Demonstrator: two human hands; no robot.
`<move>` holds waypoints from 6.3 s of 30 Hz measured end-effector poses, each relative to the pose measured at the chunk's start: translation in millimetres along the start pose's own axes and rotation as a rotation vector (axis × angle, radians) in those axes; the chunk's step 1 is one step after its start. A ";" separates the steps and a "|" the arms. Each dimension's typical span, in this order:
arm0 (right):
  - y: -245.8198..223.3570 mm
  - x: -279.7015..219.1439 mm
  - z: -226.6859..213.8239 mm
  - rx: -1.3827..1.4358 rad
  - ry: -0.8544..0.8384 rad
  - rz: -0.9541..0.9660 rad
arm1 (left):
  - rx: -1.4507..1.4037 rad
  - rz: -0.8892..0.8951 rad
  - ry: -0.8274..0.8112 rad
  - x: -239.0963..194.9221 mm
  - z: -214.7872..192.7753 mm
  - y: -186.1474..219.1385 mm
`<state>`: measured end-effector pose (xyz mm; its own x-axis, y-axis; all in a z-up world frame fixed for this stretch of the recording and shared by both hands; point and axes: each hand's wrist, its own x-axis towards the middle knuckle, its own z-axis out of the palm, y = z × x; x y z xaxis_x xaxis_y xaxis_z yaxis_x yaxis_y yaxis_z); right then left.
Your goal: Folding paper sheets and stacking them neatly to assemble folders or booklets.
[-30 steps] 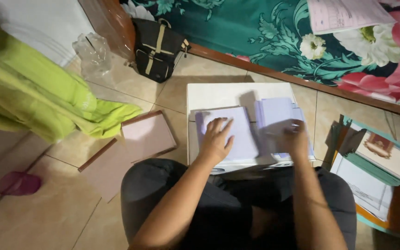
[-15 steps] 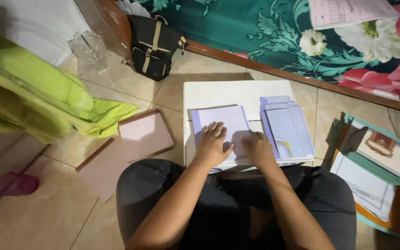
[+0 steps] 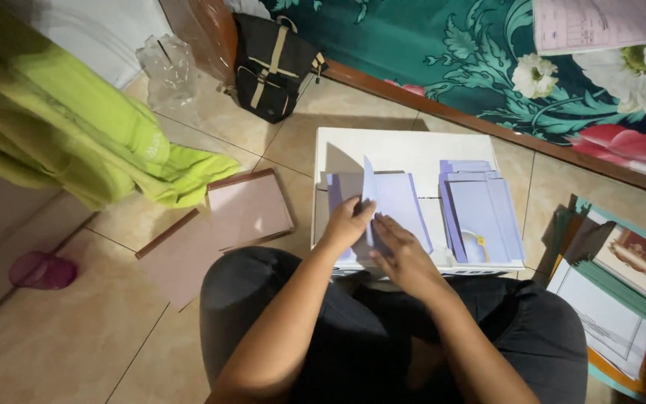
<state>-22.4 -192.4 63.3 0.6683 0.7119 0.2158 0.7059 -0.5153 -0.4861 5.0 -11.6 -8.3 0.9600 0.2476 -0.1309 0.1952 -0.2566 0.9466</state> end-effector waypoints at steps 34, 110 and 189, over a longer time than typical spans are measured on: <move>5.0 12.9 13.9 -0.212 -0.432 0.518 | 0.852 0.117 0.062 -10.3 8.5 2.3; -9.2 -3.3 -2.7 -0.065 0.054 0.270 | 0.038 0.086 -0.102 -17.4 -13.3 35.4; 117.0 -16.6 -25.8 0.233 0.437 0.640 | 0.447 0.747 0.401 -29.4 11.0 30.5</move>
<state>55.2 -276.8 24.7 0.9916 0.0370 0.1241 0.1206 -0.6123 -0.7813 -15.1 -37.0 21.2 0.7436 0.1551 0.6503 -0.3017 -0.7902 0.5335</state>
